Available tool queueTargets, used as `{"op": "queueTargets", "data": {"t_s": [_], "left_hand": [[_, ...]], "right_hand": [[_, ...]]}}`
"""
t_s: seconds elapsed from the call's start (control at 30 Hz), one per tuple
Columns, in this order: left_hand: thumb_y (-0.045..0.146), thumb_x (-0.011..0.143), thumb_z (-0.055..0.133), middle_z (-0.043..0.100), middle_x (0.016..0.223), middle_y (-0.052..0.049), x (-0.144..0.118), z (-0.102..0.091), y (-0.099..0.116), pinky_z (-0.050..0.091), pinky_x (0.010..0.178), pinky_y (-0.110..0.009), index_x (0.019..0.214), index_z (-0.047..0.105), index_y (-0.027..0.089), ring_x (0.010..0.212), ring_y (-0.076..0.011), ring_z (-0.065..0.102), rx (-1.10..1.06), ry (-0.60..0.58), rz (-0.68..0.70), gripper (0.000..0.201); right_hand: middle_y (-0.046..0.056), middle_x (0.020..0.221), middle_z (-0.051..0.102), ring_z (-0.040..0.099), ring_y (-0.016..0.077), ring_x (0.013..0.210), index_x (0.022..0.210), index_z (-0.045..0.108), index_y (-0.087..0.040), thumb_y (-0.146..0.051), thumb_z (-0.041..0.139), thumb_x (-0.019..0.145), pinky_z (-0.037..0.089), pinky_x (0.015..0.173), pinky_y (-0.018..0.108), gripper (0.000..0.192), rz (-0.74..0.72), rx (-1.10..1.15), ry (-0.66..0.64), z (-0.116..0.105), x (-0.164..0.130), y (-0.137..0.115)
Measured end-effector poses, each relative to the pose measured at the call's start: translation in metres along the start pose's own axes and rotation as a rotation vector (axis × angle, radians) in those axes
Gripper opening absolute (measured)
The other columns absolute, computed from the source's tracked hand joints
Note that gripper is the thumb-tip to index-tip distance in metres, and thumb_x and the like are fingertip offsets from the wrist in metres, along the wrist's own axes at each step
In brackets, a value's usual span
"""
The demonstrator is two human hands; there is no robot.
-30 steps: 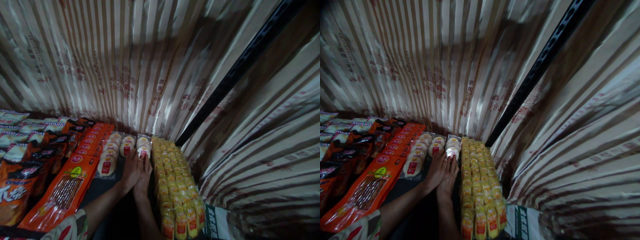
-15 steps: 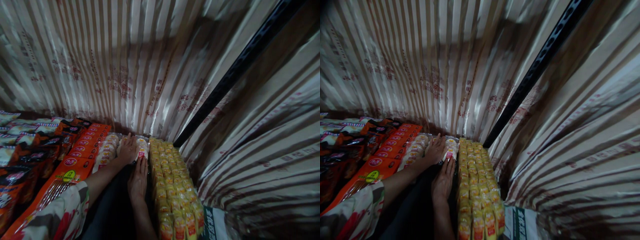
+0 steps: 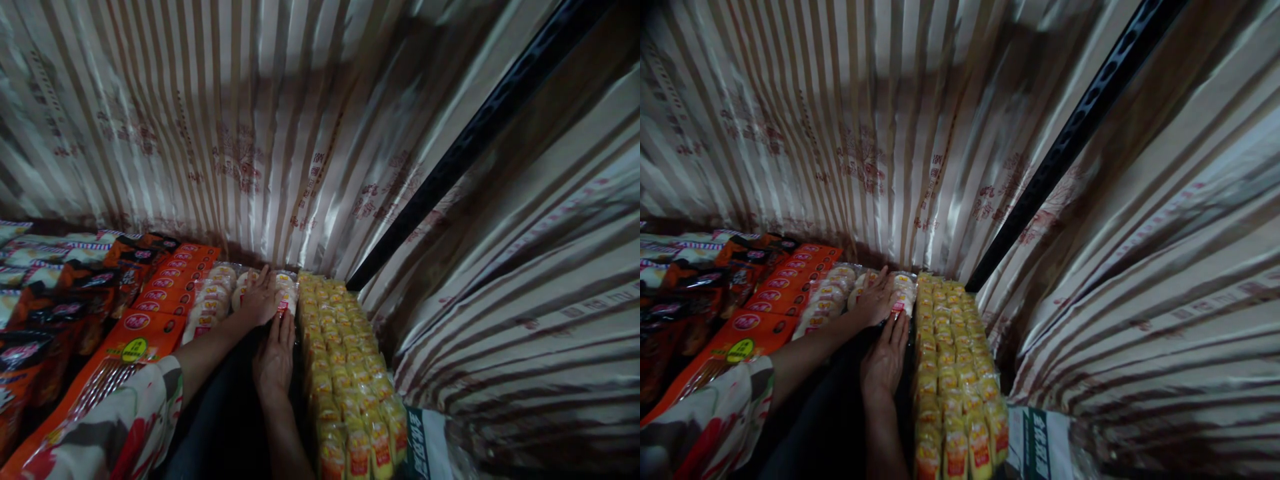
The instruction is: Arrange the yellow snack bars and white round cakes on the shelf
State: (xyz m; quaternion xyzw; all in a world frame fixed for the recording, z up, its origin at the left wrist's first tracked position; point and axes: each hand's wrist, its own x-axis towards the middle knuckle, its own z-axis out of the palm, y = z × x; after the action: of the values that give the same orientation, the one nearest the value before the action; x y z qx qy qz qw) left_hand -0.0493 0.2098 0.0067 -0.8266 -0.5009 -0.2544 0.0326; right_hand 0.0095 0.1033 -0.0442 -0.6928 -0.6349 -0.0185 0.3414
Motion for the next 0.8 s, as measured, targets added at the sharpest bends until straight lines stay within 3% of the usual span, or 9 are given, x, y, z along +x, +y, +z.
{"op": "queueTargets", "data": {"t_s": [0.23, 0.53, 0.67, 0.8], "left_hand": [[0.037, 0.091, 0.035, 0.051, 0.130, -0.018, 0.003, -0.001, -0.002, 0.012, 0.110, -0.056, 0.125, 0.051, 0.008, 0.135, -0.0298, 0.027, 0.023, 0.045, -0.025, 0.047], [0.034, 0.092, 0.032, 0.045, 0.136, -0.017, 0.003, 0.015, 0.002, 0.007, 0.112, -0.054, 0.126, 0.048, 0.007, 0.136, -0.0256, 0.024, 0.010, 0.042, 0.045, 0.046], [0.035, 0.092, 0.033, 0.044, 0.137, -0.015, -0.001, 0.005, 0.006, 0.012, 0.112, -0.052, 0.128, 0.047, 0.008, 0.136, -0.0257, 0.024, 0.019, 0.057, -0.008, 0.047], [0.031, 0.089, 0.038, 0.041, 0.139, -0.017, -0.015, -0.013, 0.007, 0.017, 0.110, -0.053, 0.128, 0.047, 0.008, 0.136, -0.0293, 0.024, 0.064, 0.109, -0.154, 0.046]], "right_hand": [[0.016, 0.148, 0.024, 0.013, 0.0261, 0.138, 0.140, 0.031, -0.007, -0.008, 0.035, 0.081, 0.029, 0.106, 0.048, 0.059, 0.001, 0.008, 0.008, -0.001, 0.000, 0.000], [0.018, 0.146, 0.027, 0.011, 0.0251, 0.138, 0.135, 0.039, -0.004, -0.008, 0.034, 0.079, 0.028, 0.107, 0.048, 0.056, 0.006, 0.025, -0.003, -0.002, 0.002, 0.000], [0.018, 0.146, 0.028, 0.014, 0.0266, 0.137, 0.135, 0.039, -0.004, -0.010, 0.034, 0.081, 0.030, 0.106, 0.048, 0.054, 0.000, 0.030, 0.010, -0.001, 0.002, 0.002], [0.017, 0.146, 0.028, 0.014, 0.0278, 0.137, 0.138, 0.034, -0.008, -0.011, 0.034, 0.083, 0.031, 0.104, 0.051, 0.055, -0.014, 0.050, 0.041, 0.002, 0.002, 0.003]]}}
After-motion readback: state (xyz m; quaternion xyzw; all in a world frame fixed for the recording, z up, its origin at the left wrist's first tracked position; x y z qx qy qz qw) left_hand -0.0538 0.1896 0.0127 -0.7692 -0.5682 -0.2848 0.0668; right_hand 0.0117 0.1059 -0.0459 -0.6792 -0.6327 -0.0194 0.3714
